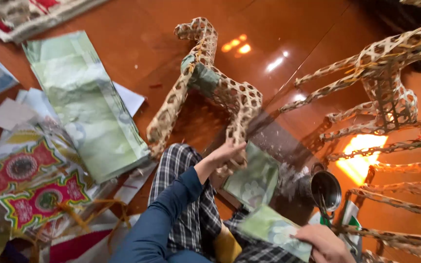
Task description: Applying glue to paper strips and wrapping them around a giraffe-shaped frame
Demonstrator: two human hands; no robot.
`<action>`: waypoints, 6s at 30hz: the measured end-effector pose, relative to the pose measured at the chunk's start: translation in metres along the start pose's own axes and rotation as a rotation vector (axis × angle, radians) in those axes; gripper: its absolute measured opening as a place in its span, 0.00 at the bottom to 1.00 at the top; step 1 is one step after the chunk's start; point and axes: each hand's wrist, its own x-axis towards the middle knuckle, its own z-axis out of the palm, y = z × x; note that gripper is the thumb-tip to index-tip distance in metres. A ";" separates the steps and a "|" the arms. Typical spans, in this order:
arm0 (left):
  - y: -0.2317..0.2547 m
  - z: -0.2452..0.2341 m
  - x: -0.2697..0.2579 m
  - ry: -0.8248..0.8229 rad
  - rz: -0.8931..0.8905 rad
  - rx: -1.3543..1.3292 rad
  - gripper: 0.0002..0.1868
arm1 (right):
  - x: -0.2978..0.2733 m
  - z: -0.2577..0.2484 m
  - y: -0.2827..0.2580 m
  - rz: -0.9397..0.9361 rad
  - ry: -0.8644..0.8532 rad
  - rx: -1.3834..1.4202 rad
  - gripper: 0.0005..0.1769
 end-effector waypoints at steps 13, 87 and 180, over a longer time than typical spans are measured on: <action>-0.022 -0.055 0.017 -0.403 0.259 -0.255 0.39 | 0.213 0.124 0.073 0.387 0.048 0.105 0.10; -0.033 0.048 0.070 0.178 0.463 0.014 0.40 | 0.293 0.231 0.096 0.950 0.356 0.549 0.44; -0.057 -0.011 0.133 0.109 -0.407 -0.617 0.60 | -0.014 0.217 0.140 1.244 1.068 1.167 0.16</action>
